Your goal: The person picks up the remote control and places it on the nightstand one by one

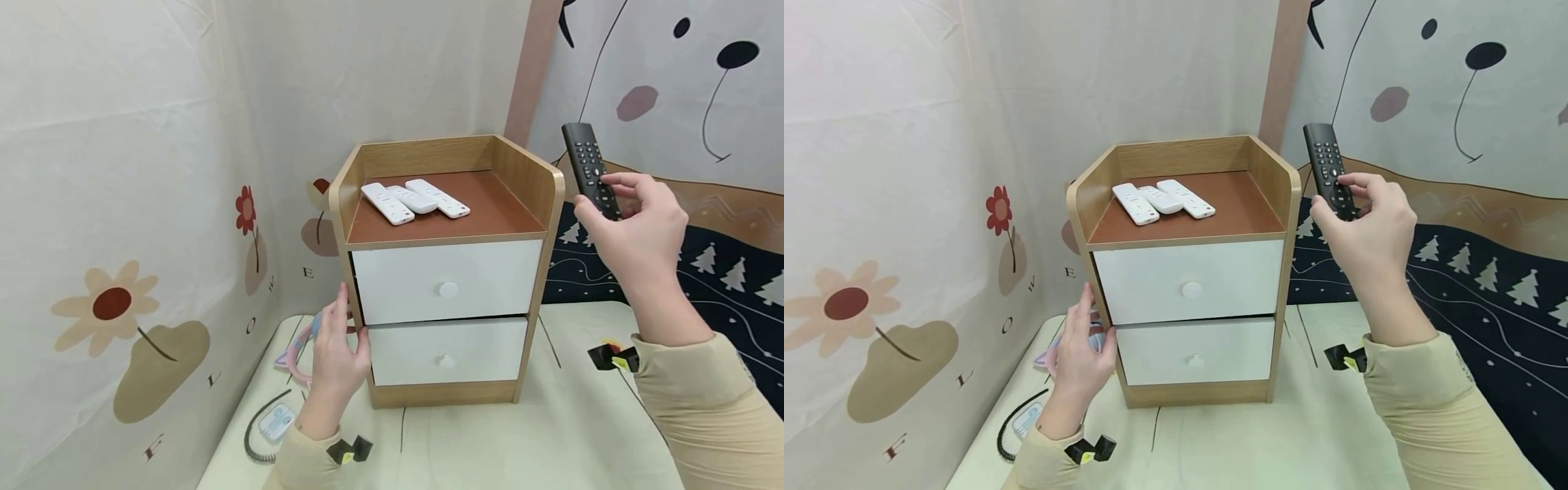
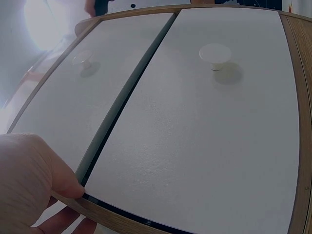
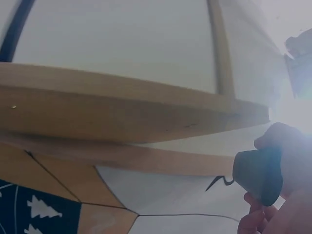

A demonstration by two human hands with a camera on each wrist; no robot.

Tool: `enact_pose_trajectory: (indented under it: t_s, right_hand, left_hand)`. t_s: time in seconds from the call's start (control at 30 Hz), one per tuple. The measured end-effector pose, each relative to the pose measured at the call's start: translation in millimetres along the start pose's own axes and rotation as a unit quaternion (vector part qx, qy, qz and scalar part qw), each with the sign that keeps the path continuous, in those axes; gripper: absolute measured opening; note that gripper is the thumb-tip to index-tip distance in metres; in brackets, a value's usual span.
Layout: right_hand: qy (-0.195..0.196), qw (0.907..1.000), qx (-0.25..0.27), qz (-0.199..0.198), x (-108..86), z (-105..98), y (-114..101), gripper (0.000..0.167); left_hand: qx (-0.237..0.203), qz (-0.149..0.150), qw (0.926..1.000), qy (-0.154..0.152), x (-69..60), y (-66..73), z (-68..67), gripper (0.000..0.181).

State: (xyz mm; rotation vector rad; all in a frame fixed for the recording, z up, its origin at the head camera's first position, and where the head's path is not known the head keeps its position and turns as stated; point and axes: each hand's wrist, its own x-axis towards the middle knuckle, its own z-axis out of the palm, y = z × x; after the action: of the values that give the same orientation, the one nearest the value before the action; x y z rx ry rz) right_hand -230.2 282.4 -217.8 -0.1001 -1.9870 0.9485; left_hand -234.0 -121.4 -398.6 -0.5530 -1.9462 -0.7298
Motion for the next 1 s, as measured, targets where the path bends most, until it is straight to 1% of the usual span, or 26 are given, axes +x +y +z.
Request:
enact_pose_trajectory:
  t_s: [0.1,0.2,0.33,0.47,0.6,0.73,0.87,1.0]
  right_hand:
    - [0.022,0.9996,0.016,-0.01,0.5,0,-10,0.051]
    - [0.034,0.9988,0.017,-0.03,-2.4,2,-19,0.05]
    - [0.042,0.9966,0.021,-0.068,-8.2,6,-26,0.048]
    - [0.046,0.9919,0.041,-0.111,-12.4,10,-32,0.046]
    - [0.038,0.9867,0.046,-0.151,-16.5,16,-39,0.044]
    - [0.032,0.9831,0.038,-0.176,-20.2,21,-48,0.043]
    - [0.012,0.982,0.024,-0.187,-23.0,27,-55,0.042]
    - [-0.021,0.9828,-0.004,-0.184,-27.3,35,-61,0.041]
  left_hand:
    - [0.0,0.002,1.0,0.003,0.5,-0.7,0.5,0.096]
    - [-0.001,0.004,1.0,0.005,0.9,-1.3,1.1,0.096]
    - [-0.004,0.005,1.0,0.004,1.0,-2.1,1.7,0.096]
    - [-0.006,0.003,1.0,0.0,1.0,-3.1,1.5,0.096]
    - [-0.003,0.001,1.0,-0.004,0.9,-3.4,1.0,0.095]
    - [-0.002,0.001,1.0,-0.006,0.5,-3.8,1.0,0.095]
    - [-0.001,0.003,1.0,-0.004,0.2,-4.5,1.4,0.096]
    - [0.0,0.007,1.0,-0.002,0.4,-4.9,1.7,0.096]
